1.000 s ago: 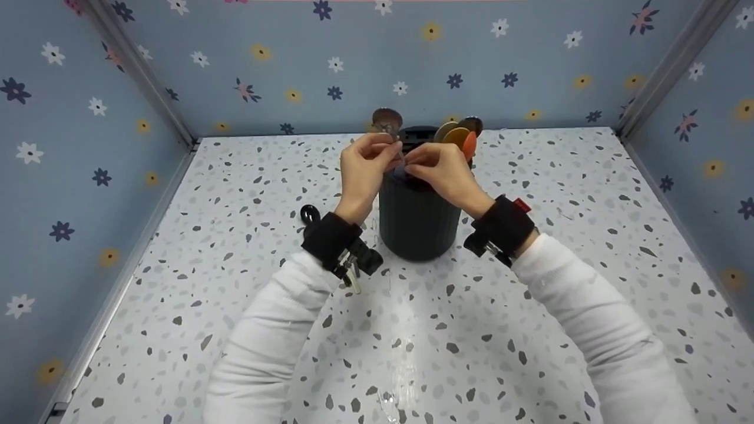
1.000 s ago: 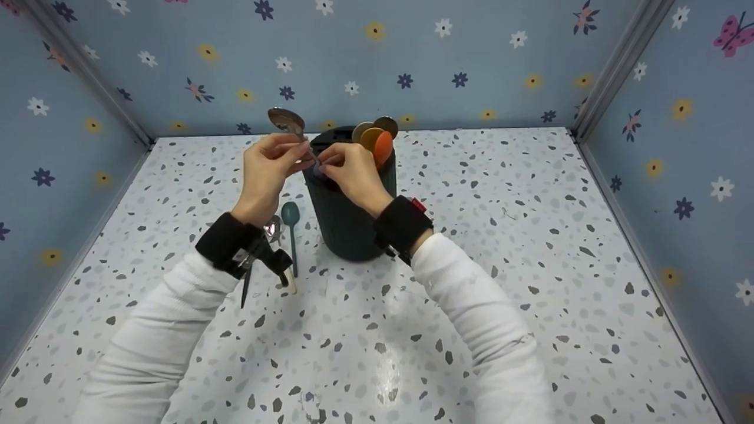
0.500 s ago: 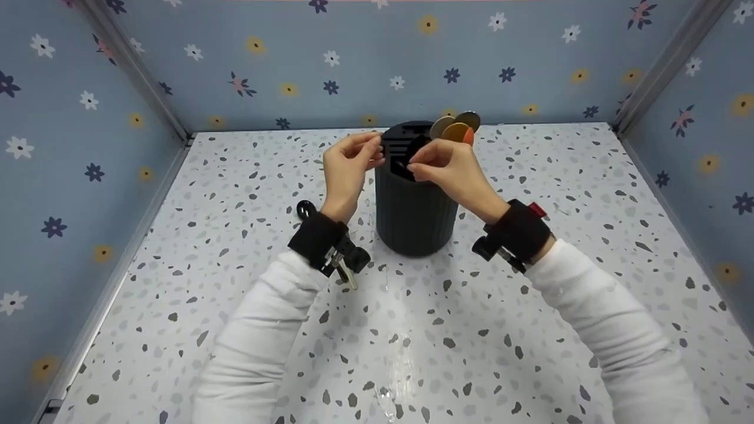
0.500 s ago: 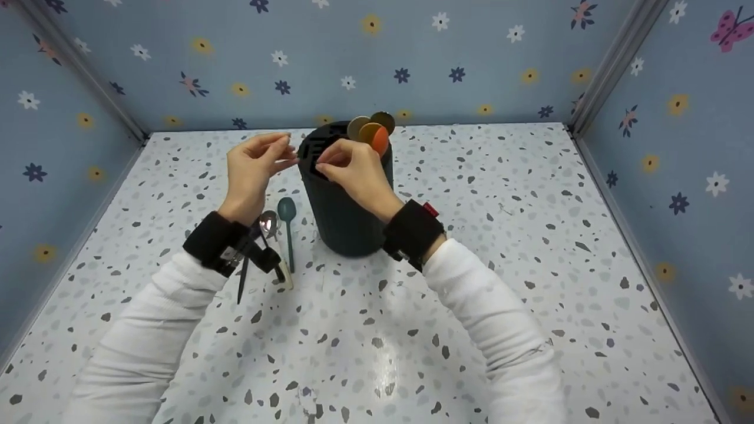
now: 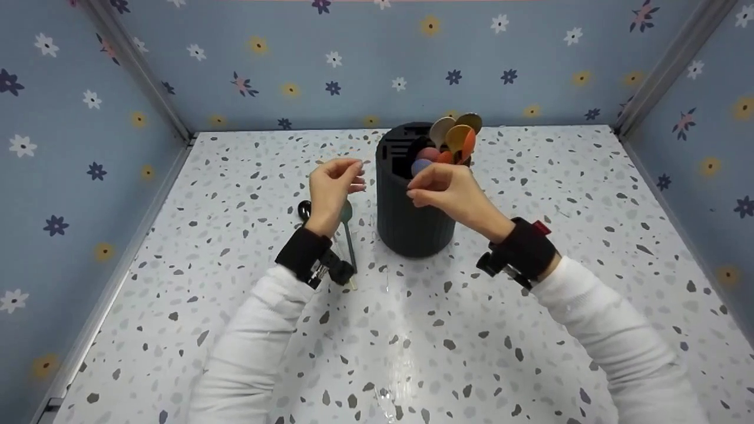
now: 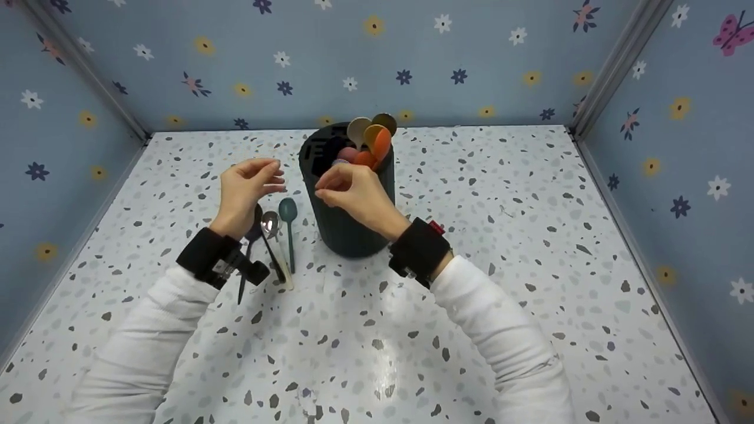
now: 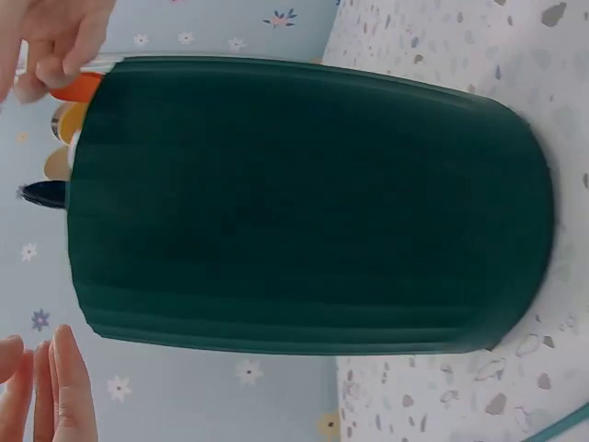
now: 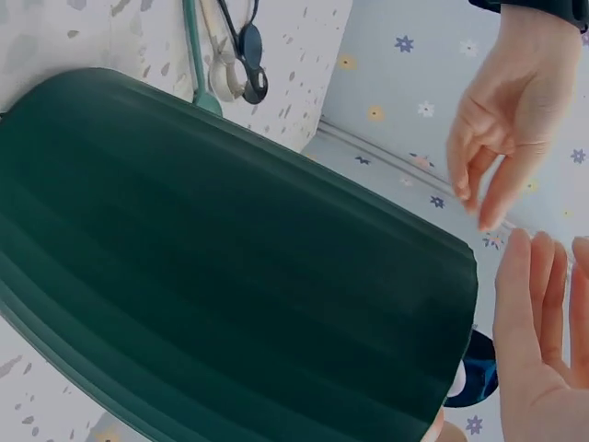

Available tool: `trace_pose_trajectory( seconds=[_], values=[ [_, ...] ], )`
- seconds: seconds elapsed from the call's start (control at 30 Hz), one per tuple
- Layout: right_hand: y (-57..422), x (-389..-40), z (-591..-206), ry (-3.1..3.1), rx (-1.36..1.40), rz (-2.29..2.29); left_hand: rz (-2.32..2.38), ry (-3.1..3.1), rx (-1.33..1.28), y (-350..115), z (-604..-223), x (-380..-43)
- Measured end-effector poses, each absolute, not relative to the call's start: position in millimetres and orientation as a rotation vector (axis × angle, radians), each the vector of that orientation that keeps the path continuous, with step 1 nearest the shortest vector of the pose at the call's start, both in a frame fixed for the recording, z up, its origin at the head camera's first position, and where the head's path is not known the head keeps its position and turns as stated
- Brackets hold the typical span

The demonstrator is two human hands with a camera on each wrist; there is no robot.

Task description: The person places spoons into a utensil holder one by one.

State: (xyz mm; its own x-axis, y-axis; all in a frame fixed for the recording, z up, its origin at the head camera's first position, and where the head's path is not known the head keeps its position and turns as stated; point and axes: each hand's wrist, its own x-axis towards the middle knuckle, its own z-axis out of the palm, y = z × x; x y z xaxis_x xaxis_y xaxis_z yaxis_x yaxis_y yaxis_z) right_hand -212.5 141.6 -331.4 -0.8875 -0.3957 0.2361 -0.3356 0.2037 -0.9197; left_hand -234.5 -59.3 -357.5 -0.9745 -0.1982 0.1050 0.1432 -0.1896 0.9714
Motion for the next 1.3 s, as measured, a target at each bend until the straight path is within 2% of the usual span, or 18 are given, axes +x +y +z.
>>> trace_pose_trajectory(
  seconds=[0.33, 1.3],
  values=[
    [142.5, -201.7, -347.1, 2.31, -0.775, -1.714, -2.237, -1.943, 0.172, -75.8, -387.5, -234.3],
    [141.8, -187.6, -399.4, 2.158, -0.687, -1.671, -2.134, -2.199, 0.439, -110.0, -445.7, -232.2]
  ],
)
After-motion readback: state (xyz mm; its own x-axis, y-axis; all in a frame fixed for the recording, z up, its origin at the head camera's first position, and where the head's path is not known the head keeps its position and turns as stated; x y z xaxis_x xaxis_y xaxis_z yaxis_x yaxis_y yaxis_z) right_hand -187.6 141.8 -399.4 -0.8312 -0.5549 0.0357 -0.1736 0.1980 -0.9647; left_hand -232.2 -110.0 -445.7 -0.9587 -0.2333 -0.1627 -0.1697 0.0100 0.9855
